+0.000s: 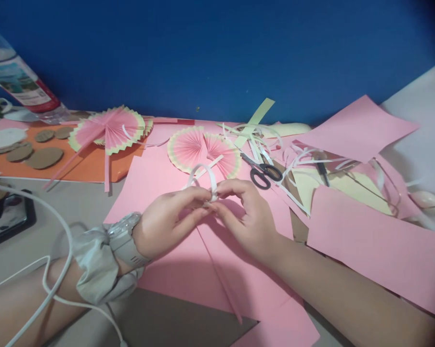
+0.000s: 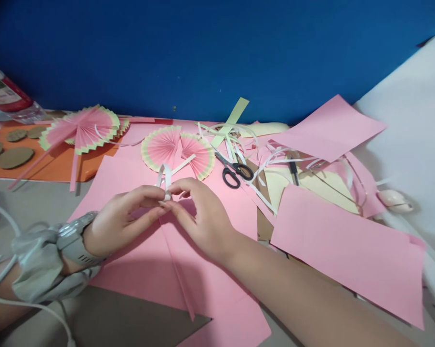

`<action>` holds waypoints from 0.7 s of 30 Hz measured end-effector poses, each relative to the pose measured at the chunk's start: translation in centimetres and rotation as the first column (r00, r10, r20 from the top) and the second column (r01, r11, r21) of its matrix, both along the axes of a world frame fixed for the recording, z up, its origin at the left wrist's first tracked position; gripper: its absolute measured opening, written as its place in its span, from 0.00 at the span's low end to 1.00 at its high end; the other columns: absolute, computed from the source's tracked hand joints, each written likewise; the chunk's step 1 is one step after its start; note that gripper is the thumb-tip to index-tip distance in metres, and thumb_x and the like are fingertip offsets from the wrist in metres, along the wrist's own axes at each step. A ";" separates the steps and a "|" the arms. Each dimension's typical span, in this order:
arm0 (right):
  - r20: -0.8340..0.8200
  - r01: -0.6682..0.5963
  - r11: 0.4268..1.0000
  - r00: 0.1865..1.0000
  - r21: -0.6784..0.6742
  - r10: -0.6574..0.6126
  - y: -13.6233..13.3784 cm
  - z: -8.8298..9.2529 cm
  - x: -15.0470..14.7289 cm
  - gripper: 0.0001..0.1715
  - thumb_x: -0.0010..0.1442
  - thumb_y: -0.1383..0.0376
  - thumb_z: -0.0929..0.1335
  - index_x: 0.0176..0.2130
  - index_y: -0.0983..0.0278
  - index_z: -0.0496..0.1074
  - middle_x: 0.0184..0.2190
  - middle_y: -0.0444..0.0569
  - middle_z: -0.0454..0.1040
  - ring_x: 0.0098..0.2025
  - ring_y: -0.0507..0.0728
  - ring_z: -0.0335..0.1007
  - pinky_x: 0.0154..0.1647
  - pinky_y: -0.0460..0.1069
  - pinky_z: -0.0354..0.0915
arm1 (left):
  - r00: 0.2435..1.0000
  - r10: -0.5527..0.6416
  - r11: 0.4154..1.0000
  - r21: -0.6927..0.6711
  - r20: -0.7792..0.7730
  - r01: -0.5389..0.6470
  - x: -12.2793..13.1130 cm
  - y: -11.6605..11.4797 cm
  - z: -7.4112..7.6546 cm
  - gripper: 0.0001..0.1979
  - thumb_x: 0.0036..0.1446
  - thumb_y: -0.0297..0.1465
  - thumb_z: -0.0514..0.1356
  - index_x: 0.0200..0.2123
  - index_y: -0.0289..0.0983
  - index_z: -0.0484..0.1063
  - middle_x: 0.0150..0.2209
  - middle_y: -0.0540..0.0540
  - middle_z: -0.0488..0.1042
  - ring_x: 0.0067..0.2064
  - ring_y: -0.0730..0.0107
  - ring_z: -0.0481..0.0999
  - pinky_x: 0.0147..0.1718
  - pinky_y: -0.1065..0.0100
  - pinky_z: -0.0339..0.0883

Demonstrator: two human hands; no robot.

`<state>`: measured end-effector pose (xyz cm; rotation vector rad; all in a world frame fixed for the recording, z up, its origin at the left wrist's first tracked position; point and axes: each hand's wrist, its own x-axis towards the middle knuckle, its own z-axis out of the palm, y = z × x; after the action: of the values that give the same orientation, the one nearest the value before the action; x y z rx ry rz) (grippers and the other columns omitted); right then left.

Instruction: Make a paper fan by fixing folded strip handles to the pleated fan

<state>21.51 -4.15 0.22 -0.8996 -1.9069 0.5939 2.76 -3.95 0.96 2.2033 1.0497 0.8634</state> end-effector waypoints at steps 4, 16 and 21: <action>-0.033 0.003 1.000 0.999 -0.002 -0.003 0.0 -0.1 0.0 0.13 0.59 0.75 0.68 0.36 0.59 0.60 0.37 0.43 0.69 0.40 0.52 0.68 0.41 0.47 0.66 | 1.000 0.001 1.000 -0.020 0.003 -0.001 0.0 0.1 -0.1 0.07 0.62 0.29 0.55 0.44 0.39 0.67 0.39 0.50 0.78 0.39 0.74 0.79 0.40 0.75 0.70; -0.132 -0.036 0.993 0.991 -0.113 0.021 0.0 -0.2 -0.2 0.12 0.62 0.72 0.66 0.37 0.59 0.57 0.39 0.45 0.68 0.39 0.52 0.68 0.40 0.49 0.67 | 0.998 0.062 0.998 -0.011 0.002 -0.062 0.0 0.0 -0.1 0.09 0.61 0.30 0.55 0.45 0.38 0.68 0.39 0.49 0.79 0.39 0.71 0.79 0.40 0.73 0.72; -0.068 -0.057 0.994 0.996 -0.088 0.051 0.2 0.0 0.0 0.11 0.62 0.73 0.66 0.42 0.59 0.63 0.38 0.44 0.68 0.40 0.52 0.67 0.42 0.49 0.65 | 0.997 0.065 0.998 0.024 -0.029 -0.065 0.0 0.1 0.0 0.08 0.62 0.30 0.55 0.43 0.39 0.70 0.39 0.49 0.79 0.39 0.71 0.79 0.40 0.72 0.71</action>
<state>21.48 -4.00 0.20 -0.8775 -1.8628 0.7381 2.76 -3.82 0.95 2.2178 1.1365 0.8774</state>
